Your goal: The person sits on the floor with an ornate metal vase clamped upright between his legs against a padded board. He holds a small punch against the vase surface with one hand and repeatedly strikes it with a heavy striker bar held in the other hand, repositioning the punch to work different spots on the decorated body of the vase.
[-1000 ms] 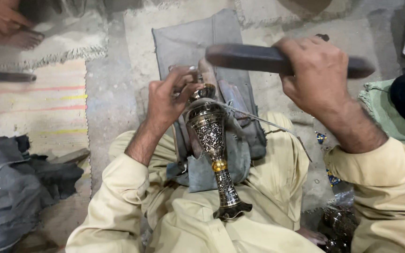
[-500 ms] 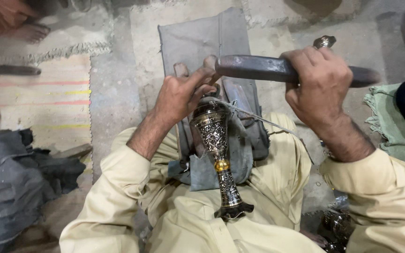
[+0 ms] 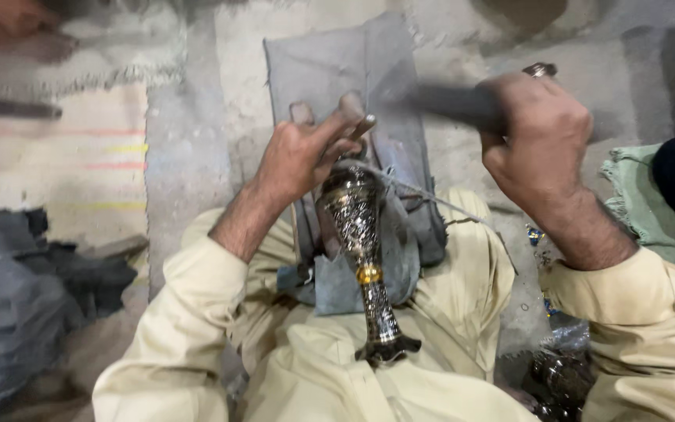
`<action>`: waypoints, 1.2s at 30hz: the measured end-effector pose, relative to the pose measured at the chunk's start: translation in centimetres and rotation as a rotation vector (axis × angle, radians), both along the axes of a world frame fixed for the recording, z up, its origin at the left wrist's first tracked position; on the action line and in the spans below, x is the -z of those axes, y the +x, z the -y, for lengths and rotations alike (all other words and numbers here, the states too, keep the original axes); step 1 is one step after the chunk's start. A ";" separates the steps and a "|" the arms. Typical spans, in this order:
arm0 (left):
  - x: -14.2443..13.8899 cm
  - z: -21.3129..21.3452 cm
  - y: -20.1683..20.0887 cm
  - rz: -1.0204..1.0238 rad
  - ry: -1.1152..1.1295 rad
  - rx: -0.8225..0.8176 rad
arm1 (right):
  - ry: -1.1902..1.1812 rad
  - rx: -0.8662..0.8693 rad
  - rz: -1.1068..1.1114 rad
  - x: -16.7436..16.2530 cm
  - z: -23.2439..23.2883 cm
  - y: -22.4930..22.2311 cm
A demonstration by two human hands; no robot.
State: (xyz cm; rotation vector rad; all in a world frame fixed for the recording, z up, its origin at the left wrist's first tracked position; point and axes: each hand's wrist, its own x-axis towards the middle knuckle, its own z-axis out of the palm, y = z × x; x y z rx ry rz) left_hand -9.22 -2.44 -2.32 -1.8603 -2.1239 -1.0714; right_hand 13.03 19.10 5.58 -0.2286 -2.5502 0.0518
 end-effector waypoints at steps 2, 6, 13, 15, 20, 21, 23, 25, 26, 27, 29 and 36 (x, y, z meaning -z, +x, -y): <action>-0.1 0.0 0.0 0.001 0.059 0.039 | 0.002 0.010 0.024 -0.1 0.1 -0.1; -0.2 -0.1 -0.1 0.030 0.059 0.054 | -0.097 0.039 -0.070 -0.3 0.2 -0.3; -0.3 -0.3 -0.2 0.010 -0.013 0.012 | -0.190 0.104 0.017 -0.2 0.1 -0.1; -0.5 -0.1 -0.3 -0.005 -0.080 -0.018 | 0.165 0.086 0.083 0.0 0.0 0.0; -0.7 0.1 -0.4 0.029 0.045 0.070 | 0.057 0.056 0.022 0.5 -0.2 0.5; -0.7 0.0 -0.5 0.031 -0.002 0.056 | 0.180 0.084 0.064 0.5 -0.2 0.6; -0.6 -0.2 -0.5 0.037 0.016 0.096 | -0.029 0.059 0.006 0.4 -0.2 0.7; -0.6 -0.4 -0.6 0.040 0.004 0.077 | -0.020 0.062 0.023 0.1 -0.2 0.6; -0.5 -0.4 -0.6 0.054 -0.038 0.047 | 0.072 0.087 0.081 0.0 -0.1 0.6; -0.7 -0.4 -0.6 0.064 -0.082 0.024 | 0.164 0.117 0.134 -0.2 0.1 0.5; -0.3 -0.3 -0.6 0.127 0.012 0.024 | 0.094 0.079 0.007 -0.7 0.4 0.4; -0.7 0.3 -0.1 0.141 0.148 0.041 | 0.233 0.133 0.084 -2.1 1.4 -0.3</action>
